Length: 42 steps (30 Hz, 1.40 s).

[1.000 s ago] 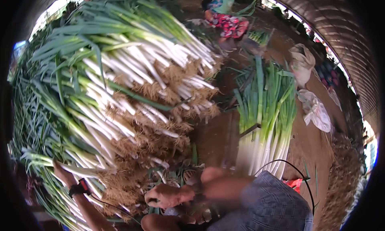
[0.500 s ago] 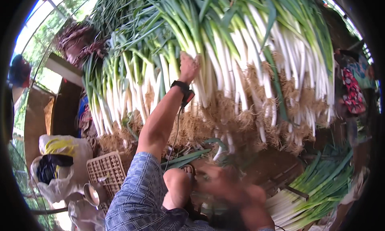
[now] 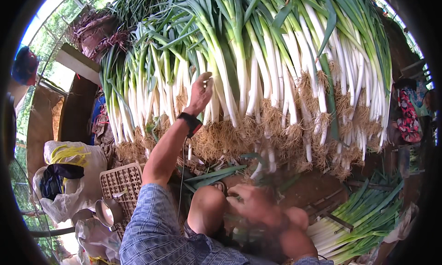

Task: The person sits on the ground and repeatedly picks up bunches of green onions, trims the roots and outer layers by hand, and places the cleaned onions into a growing pile. The process is repeated continuously with multiple bunches.

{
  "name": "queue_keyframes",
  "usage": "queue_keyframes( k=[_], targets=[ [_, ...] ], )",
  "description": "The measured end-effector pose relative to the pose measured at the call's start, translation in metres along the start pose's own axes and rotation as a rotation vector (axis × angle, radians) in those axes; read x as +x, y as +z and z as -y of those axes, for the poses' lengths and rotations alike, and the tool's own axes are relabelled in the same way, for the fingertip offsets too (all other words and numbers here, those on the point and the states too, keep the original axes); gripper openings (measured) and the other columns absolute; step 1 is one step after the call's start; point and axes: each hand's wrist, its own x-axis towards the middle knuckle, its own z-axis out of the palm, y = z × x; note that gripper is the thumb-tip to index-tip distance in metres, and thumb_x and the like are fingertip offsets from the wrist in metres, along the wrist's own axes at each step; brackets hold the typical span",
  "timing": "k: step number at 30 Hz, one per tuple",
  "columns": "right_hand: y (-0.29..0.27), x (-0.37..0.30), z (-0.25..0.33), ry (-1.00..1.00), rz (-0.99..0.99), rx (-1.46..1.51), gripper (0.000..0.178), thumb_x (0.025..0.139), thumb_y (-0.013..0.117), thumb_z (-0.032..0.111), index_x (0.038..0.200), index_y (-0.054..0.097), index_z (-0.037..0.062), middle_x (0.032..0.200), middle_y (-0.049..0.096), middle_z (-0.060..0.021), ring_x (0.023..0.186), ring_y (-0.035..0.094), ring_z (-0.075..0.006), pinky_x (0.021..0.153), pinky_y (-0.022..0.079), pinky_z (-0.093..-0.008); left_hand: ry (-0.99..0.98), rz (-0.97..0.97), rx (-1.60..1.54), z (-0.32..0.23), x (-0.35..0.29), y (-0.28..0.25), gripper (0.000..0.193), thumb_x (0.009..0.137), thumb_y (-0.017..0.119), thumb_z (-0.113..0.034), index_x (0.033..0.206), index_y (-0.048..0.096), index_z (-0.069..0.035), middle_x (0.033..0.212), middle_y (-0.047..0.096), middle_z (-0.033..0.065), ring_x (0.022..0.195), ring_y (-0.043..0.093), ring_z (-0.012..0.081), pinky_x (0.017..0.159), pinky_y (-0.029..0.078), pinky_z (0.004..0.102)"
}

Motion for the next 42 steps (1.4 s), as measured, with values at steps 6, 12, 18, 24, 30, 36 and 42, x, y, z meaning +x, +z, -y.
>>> queue_keyframes(
  k=[6,12,18,24,30,36,42],
  targets=[
    [0.008,0.003,0.001,0.005,0.024,-0.005,0.024,0.086,0.074,0.02,0.104,0.07,0.0042,0.097,0.072,-0.0153,0.089,0.071,-0.0361,0.078,0.057,-0.0416,-0.225,-0.258,0.505,0.074,-0.002,-0.087,0.035,0.093,0.06,-0.014,0.125,0.058,0.0,0.116,0.063,0.0185,0.112,0.059,0.0348,0.097,0.049,0.0465],
    [0.004,0.006,-0.004,0.035,-0.034,-0.021,0.023,0.086,0.075,0.019,0.103,0.07,0.0043,0.096,0.072,-0.015,0.087,0.07,-0.0355,0.077,0.057,-0.0418,0.103,0.067,0.848,0.081,-0.016,-0.121,0.019,0.092,0.057,-0.014,0.111,0.061,-0.008,0.115,0.064,0.0152,0.112,0.06,0.0338,0.094,0.048,0.0449],
    [0.006,0.003,-0.003,-0.019,-0.048,-0.005,0.022,0.086,0.074,0.019,0.103,0.07,0.0045,0.095,0.071,-0.0154,0.087,0.07,-0.0354,0.076,0.057,-0.0421,-0.264,0.032,0.713,0.09,-0.011,-0.146,0.016,0.084,0.064,-0.012,0.096,0.064,-0.001,0.099,0.072,0.0254,0.091,0.069,0.0428,0.083,0.056,0.0487],
    [0.012,0.0,-0.01,-0.039,0.004,0.01,0.024,0.088,0.073,0.021,0.105,0.069,0.0044,0.097,0.07,-0.0155,0.089,0.069,-0.036,0.078,0.056,-0.0433,-0.326,0.112,0.872,0.07,-0.02,-0.131,0.028,0.086,0.066,-0.016,0.106,0.06,0.002,0.101,0.071,0.0275,0.094,0.069,0.0458,0.084,0.056,0.051],
    [0.01,-0.006,-0.008,-0.001,0.002,0.035,0.026,0.088,0.073,0.024,0.106,0.069,0.0058,0.098,0.07,-0.0154,0.092,0.068,-0.0365,0.08,0.056,-0.045,-0.417,0.207,0.781,0.059,-0.03,-0.156,0.036,0.096,0.062,-0.02,0.126,0.058,0.001,0.102,0.072,0.0252,0.095,0.072,0.0326,0.084,0.057,0.0408],
    [0.015,-0.001,-0.004,-0.062,0.039,0.012,0.024,0.09,0.07,0.021,0.106,0.068,0.0037,0.097,0.069,-0.015,0.088,0.069,-0.0368,0.076,0.055,-0.0435,-0.49,0.197,0.786,0.066,-0.041,-0.171,0.046,0.089,0.07,-0.029,0.122,0.061,0.002,0.099,0.072,0.0265,0.098,0.069,0.0401,0.088,0.054,0.046],
    [0.019,0.004,-0.005,-0.057,0.053,0.027,0.025,0.091,0.069,0.023,0.107,0.068,0.0041,0.097,0.068,-0.0151,0.089,0.068,-0.0374,0.076,0.055,-0.0438,-0.467,0.132,0.753,0.06,-0.019,-0.142,0.056,0.094,0.065,-0.045,0.122,0.061,0.004,0.099,0.072,0.0236,0.091,0.071,0.0358,0.082,0.058,0.045]
  ],
)
